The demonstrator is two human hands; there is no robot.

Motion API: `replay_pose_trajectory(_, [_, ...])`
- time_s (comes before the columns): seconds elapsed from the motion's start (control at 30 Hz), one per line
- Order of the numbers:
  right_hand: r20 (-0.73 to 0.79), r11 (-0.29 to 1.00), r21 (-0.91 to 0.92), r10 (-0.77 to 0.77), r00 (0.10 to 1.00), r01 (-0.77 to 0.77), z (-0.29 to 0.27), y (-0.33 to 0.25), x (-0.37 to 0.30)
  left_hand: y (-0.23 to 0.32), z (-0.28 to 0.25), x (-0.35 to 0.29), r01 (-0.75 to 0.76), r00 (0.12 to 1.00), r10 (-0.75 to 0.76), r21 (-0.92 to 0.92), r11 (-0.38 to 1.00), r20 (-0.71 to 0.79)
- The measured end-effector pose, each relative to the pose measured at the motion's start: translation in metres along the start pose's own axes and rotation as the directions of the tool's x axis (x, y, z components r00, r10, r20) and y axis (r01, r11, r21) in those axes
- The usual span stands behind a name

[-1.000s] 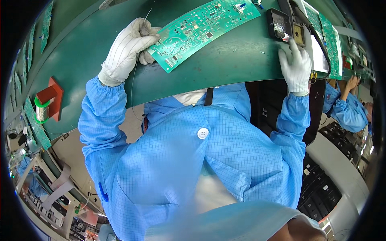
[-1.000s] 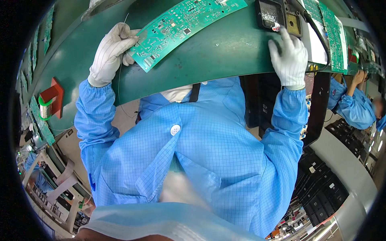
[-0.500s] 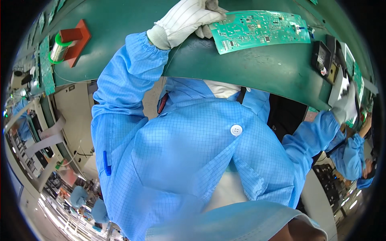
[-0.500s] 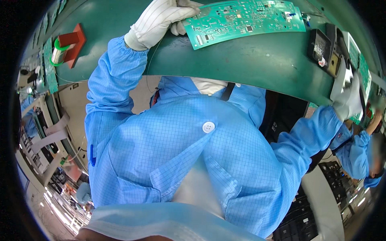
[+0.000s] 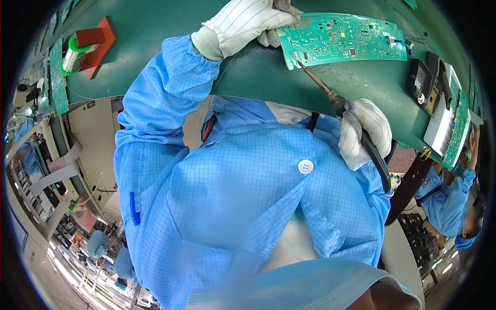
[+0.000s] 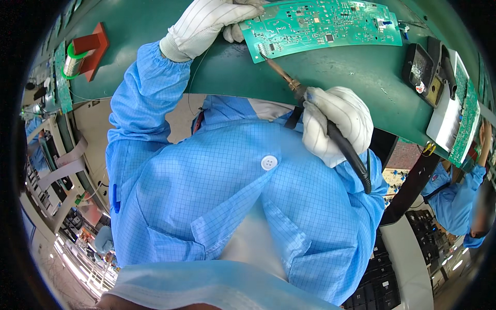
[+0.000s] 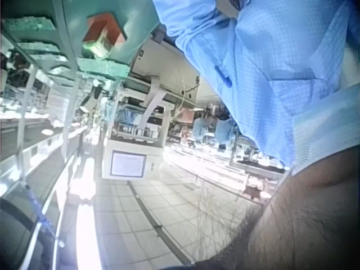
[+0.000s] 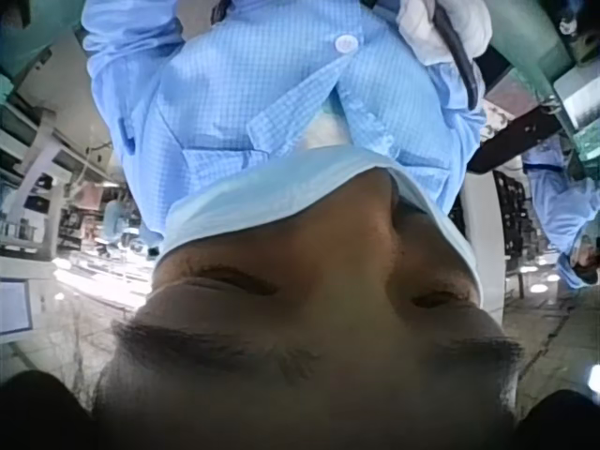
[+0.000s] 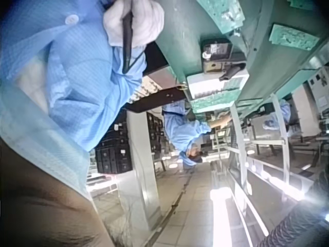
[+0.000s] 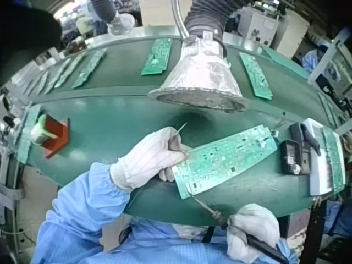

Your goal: Soldering components onto printed circuit boards at a manual assembly station.

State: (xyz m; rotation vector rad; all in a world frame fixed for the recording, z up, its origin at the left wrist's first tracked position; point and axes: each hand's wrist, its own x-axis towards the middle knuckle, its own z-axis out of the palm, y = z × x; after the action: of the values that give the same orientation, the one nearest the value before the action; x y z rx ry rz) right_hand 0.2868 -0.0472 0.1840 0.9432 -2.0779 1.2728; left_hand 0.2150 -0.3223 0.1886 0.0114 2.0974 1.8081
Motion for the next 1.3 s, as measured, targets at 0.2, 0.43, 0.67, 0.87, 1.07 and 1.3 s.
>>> replay_pose_trajectory(0.2, [0.091, 1.000, -0.021, 0.003, 0.996, -0.002, -0.001, 0.003, 0.003, -0.003, -0.001, 0.001, -0.017, 1.000, 0.017, 0.007, 1.000, 0.015])
replay_pose_trajectory(0.43, [0.147, 0.997, -0.009, 0.081, 0.986, -0.080, -0.005, 0.006, -0.008, -0.001, -0.002, 0.000, -0.046, 0.999, 0.046, 0.010, 0.999, 0.018])
replay_pose_trajectory(0.67, [-0.016, 0.902, -0.126, 0.415, 0.910, -0.414, 0.001, -0.001, -0.025, 0.000, -0.002, -0.002, -0.061, 0.998, 0.061, 0.014, 0.998, 0.017])
replay_pose_trajectory(0.87, [0.097, 0.997, 0.068, 0.021, 0.995, -0.027, 0.002, 0.009, -0.008, 0.001, -0.001, -0.001, -0.033, 0.999, 0.033, 0.074, 0.997, -0.005])
replay_pose_trajectory(1.07, [0.063, 0.961, -0.117, 0.258, 0.964, -0.249, 0.000, 0.001, -0.020, 0.003, -0.002, -0.002, -0.054, 0.998, 0.053, 0.032, 0.998, 0.021])
replay_pose_trajectory(1.3, [-0.260, 0.834, 0.219, 0.551, 0.793, -0.507, -0.033, 0.007, -0.011, 0.009, -0.001, -0.007, 0.011, 1.000, -0.012, 0.080, 0.997, 0.010])
